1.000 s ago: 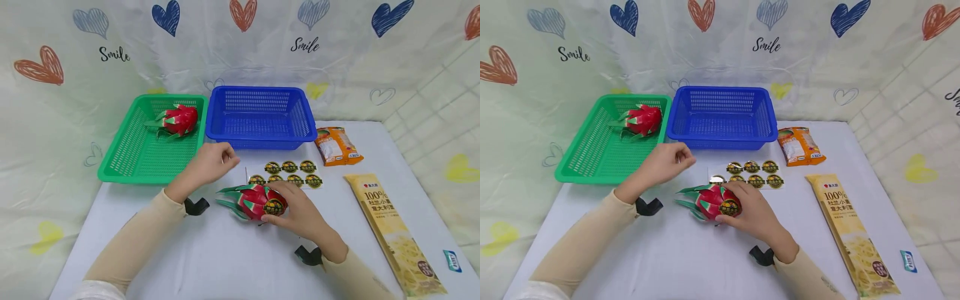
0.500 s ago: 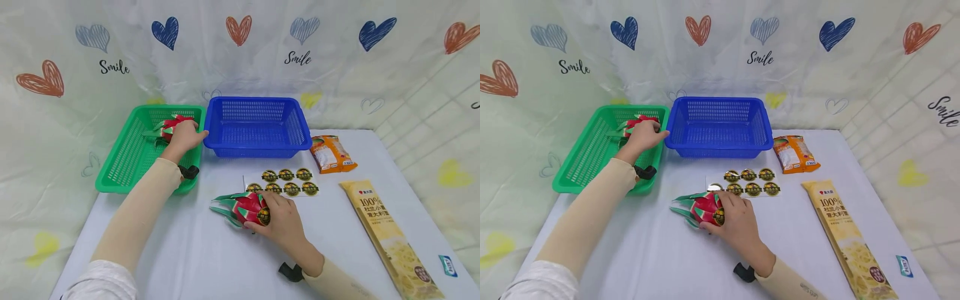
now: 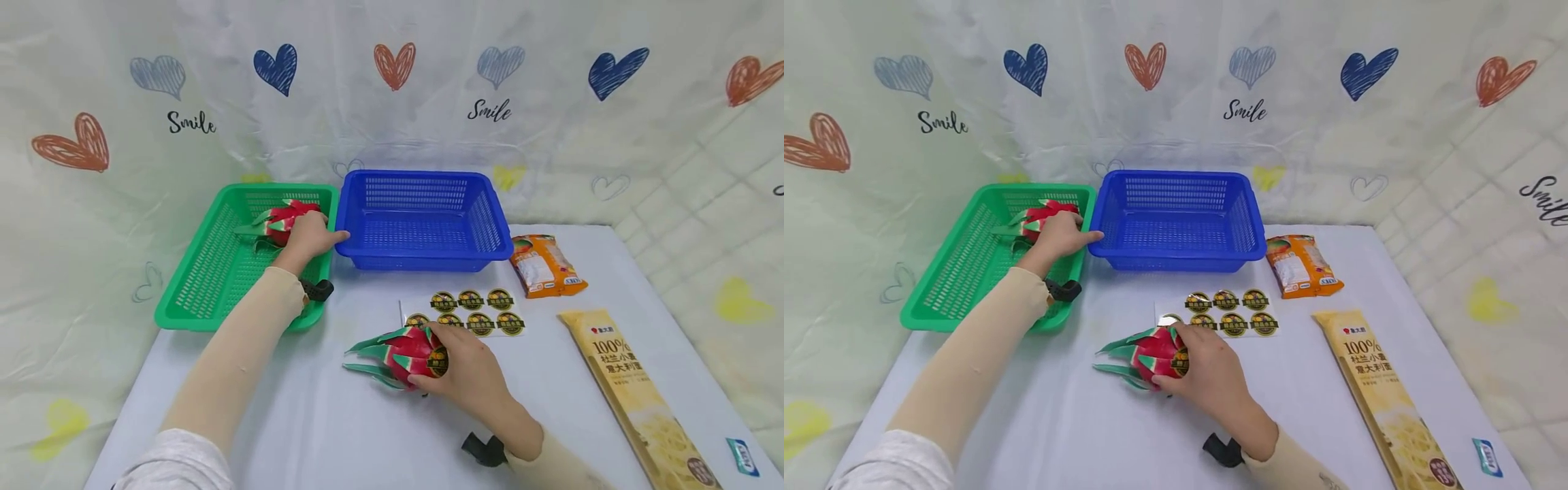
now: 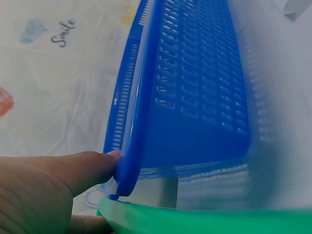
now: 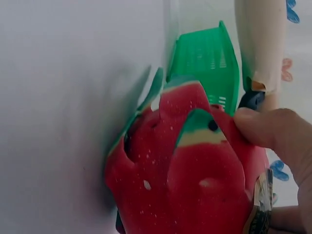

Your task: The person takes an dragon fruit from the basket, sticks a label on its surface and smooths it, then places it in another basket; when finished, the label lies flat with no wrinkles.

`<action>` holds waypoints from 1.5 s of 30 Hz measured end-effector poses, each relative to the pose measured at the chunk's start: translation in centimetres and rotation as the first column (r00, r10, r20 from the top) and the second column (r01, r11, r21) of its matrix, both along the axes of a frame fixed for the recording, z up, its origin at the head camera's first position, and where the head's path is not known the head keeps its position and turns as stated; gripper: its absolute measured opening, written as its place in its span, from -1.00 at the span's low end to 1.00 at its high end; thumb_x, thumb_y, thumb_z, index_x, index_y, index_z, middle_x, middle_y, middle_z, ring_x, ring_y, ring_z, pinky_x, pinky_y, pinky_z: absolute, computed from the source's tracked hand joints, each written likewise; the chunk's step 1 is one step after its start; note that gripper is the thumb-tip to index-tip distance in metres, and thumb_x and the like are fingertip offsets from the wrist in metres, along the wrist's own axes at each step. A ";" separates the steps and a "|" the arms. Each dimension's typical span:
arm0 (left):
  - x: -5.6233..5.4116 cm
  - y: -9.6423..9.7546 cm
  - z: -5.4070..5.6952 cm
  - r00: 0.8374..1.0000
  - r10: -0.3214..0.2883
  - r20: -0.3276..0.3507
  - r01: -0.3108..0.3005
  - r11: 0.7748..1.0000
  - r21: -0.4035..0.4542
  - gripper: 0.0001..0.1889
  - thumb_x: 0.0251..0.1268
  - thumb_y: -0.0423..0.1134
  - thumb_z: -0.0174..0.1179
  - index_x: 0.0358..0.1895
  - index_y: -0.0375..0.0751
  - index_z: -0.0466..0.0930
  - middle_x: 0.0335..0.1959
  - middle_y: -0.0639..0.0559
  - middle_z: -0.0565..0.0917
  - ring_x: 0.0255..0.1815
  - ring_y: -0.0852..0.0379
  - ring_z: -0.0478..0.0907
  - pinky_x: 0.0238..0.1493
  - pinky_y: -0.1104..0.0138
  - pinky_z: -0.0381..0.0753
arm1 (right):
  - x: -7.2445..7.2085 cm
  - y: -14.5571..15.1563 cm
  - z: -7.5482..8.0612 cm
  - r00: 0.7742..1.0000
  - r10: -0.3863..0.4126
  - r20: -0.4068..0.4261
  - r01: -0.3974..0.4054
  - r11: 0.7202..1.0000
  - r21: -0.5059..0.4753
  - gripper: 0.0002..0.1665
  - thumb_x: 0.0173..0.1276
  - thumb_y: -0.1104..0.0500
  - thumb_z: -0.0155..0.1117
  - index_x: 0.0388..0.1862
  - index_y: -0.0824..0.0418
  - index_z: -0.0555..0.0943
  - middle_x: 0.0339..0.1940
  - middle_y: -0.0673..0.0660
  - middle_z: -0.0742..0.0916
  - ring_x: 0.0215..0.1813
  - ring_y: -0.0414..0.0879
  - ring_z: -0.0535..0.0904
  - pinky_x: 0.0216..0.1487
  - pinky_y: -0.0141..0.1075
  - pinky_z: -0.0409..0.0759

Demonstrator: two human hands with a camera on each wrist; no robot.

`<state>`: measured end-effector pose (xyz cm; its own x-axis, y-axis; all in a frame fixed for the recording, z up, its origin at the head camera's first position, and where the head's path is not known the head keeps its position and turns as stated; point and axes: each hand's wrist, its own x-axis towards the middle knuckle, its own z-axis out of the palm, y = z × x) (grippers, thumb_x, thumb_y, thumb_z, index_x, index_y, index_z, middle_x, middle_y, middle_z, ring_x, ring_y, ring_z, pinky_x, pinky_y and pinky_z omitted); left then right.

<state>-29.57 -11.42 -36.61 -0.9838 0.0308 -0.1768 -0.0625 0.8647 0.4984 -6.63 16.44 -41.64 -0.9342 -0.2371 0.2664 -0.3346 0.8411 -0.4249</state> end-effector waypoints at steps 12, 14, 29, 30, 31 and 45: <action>0.1 -0.7 0.5 0.996 -0.067 0.067 0.068 0.997 -0.025 -0.15 0.39 0.12 0.31 0.50 -0.46 0.31 0.46 -0.34 0.49 0.49 -0.25 0.42 0.40 -0.04 0.56 | -5.9 2.7 3.6 0.998 0.024 0.050 -0.019 0.994 -0.109 -0.09 0.00 -0.07 0.75 0.26 0.34 0.63 0.10 0.30 0.80 0.03 0.16 0.75 -0.03 0.04 0.80; 0.1 -0.8 0.5 0.992 -0.092 0.088 0.094 0.995 -0.024 -0.11 0.40 0.14 0.30 0.54 -0.45 0.25 0.51 -0.33 0.44 0.55 -0.26 0.36 0.47 -0.05 0.50 | -7.2 3.2 4.6 0.998 0.015 0.053 -0.009 0.993 -0.118 -0.09 0.02 -0.06 0.74 0.30 0.33 0.62 0.13 0.31 0.79 0.04 0.18 0.74 -0.03 0.06 0.80; 0.0 -0.8 0.5 0.987 -0.144 0.078 0.152 0.982 -0.111 -0.19 0.48 0.18 0.22 0.48 -0.43 0.32 0.33 -0.30 0.61 0.21 -0.14 0.60 0.23 0.08 0.66 | -19.0 3.6 8.4 0.995 0.033 0.098 -0.017 0.987 -0.157 -0.45 0.20 -0.13 0.62 -0.01 0.19 0.68 -0.22 0.22 0.78 -0.17 0.04 0.63 -0.24 -0.21 0.58; 0.1 -0.8 0.5 0.986 -0.148 0.077 0.157 0.980 -0.124 -0.20 0.48 0.18 0.21 0.48 -0.44 0.33 0.32 -0.29 0.61 0.19 -0.13 0.61 0.20 0.09 0.66 | -19.7 3.5 8.3 0.994 0.032 0.101 -0.016 0.989 -0.149 -0.45 0.20 -0.13 0.62 -0.02 0.20 0.68 -0.21 0.23 0.78 -0.16 0.05 0.64 -0.24 -0.22 0.60; 0.1 -0.7 0.5 0.985 -0.151 0.078 0.160 0.979 -0.129 -0.20 0.49 0.18 0.21 0.48 -0.44 0.33 0.32 -0.29 0.61 0.18 -0.13 0.61 0.20 0.09 0.66 | -20.5 3.4 8.2 0.994 0.031 0.105 -0.016 0.991 -0.136 -0.45 0.20 -0.14 0.61 -0.05 0.21 0.67 -0.21 0.24 0.78 -0.16 0.06 0.64 -0.25 -0.22 0.59; -0.3 -1.1 0.0 0.984 -0.159 0.084 0.169 0.978 -0.126 -0.22 0.46 0.18 0.24 0.44 -0.39 0.36 0.29 -0.25 0.62 0.21 -0.10 0.61 0.24 0.11 0.67 | -29.3 2.1 6.0 0.954 -0.032 0.297 0.008 0.997 0.082 -0.18 0.20 -0.21 0.58 0.17 0.37 0.59 0.15 0.41 0.72 0.14 0.28 0.59 0.17 0.15 0.65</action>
<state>-29.86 -12.48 -36.65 -0.9515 0.1625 -0.2611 0.0540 0.9240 0.3785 -35.96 18.55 -35.62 -0.9731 -0.2263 -0.0434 -0.1855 0.8812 -0.4349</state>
